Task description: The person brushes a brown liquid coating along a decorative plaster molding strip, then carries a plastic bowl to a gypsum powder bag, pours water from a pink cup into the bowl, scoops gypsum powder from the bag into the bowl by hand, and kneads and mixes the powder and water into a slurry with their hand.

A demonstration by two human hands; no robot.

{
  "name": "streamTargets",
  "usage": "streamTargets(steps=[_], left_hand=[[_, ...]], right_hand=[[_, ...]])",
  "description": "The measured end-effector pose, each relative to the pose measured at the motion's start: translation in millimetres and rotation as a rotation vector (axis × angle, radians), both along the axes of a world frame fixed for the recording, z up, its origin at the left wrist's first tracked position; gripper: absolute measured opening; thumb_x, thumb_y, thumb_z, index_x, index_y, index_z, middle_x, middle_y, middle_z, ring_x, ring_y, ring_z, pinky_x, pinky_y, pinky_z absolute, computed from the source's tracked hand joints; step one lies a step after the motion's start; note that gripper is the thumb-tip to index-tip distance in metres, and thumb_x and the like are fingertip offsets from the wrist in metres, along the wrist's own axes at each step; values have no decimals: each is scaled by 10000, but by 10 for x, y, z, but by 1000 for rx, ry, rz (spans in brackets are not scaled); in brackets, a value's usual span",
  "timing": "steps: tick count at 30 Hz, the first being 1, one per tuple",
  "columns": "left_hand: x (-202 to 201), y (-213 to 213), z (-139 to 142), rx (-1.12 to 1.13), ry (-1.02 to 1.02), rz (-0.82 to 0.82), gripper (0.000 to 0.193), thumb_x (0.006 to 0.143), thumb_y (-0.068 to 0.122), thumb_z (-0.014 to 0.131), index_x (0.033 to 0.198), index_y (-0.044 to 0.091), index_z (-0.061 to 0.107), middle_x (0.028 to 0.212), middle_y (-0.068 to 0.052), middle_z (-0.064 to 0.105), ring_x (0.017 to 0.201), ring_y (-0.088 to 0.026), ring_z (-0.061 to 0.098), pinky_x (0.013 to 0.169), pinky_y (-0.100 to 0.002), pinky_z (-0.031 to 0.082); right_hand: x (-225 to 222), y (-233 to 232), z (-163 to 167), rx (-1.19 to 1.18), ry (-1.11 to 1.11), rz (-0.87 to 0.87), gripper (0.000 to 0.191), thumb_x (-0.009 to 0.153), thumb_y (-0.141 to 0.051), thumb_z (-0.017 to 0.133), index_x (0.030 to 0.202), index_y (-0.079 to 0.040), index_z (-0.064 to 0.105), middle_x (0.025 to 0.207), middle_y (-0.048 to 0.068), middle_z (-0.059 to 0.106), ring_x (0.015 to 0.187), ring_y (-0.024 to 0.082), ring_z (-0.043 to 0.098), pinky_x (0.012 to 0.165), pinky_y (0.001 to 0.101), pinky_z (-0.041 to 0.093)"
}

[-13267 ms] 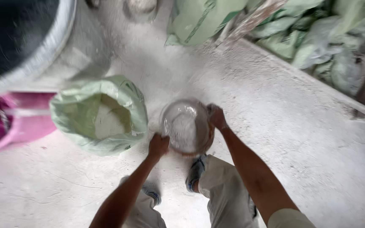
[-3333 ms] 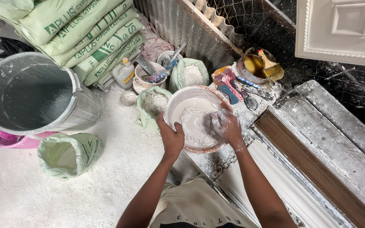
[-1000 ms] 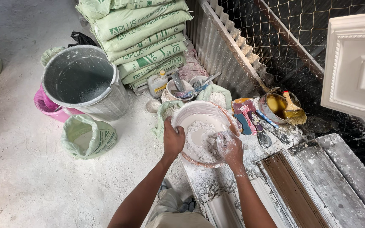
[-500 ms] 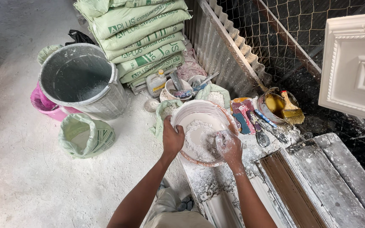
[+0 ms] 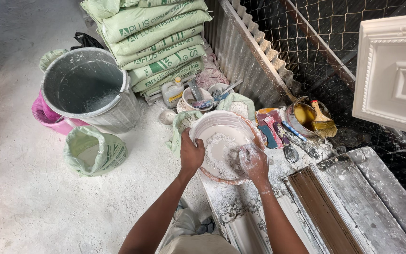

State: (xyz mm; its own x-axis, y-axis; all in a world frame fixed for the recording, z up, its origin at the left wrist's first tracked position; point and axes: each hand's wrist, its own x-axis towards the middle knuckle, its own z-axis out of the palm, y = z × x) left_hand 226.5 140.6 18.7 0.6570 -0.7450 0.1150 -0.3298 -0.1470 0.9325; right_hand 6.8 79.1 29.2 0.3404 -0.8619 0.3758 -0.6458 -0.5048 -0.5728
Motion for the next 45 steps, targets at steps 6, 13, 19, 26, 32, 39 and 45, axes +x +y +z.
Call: streamTargets(steps=[6,13,19,26,32,39,45], left_hand=[[3,-4,0,25,0,-6,501,915,64,517,1376,-88,392,1302,-357,550,1149,-495,603,987,-504,474],[2,1,0,2,-21,-4,503,912,61,516,1376,-84,388,1299,-363,549,1144,-506,597,983,-514,469],[4,-2,2,9,-13,-2,502,911,62,516,1376,-78,390,1288,-360,551,1137,-507,599,985,-513,469],[8,2,-38,-29,-15,0,486,907,33,526,1364,-76,404,1279,-363,552,1138,-509,594,984,-519,465],[6,8,-30,-51,0,5,486,912,24,520,1371,-73,397,1281,-368,552,1127,-519,593,965,-521,471],[24,28,-27,-62,-7,-4,489,905,20,522,1371,-67,401,1263,-368,566,1119,-521,599,960,-523,472],[24,17,-38,-75,-15,-6,478,905,19,522,1361,-68,409,1259,-367,568,1112,-520,604,962,-522,474]], right_hand=[[3,0,5,-15,-1,8,145,950,-190,665,953,-58,725,904,155,723,783,382,679,683,453,529],[-1,-4,-10,-2,13,2,155,955,-199,662,951,-58,725,907,158,722,786,383,678,691,464,529],[-11,-12,-24,-7,41,25,160,954,-210,666,952,-59,719,912,145,717,810,379,681,704,457,534],[-29,-48,-88,106,297,45,251,936,-326,654,1041,-116,741,1035,127,721,910,376,677,790,492,542],[-46,-89,-169,32,316,128,262,872,-261,668,1083,-129,750,1075,121,719,973,357,668,855,478,529],[-27,-41,-144,141,282,64,230,925,-274,646,1079,-137,747,1087,102,727,987,346,672,875,461,539],[-33,-52,-156,100,302,74,260,895,-293,661,1082,-141,757,1084,129,717,979,374,659,863,491,522]])
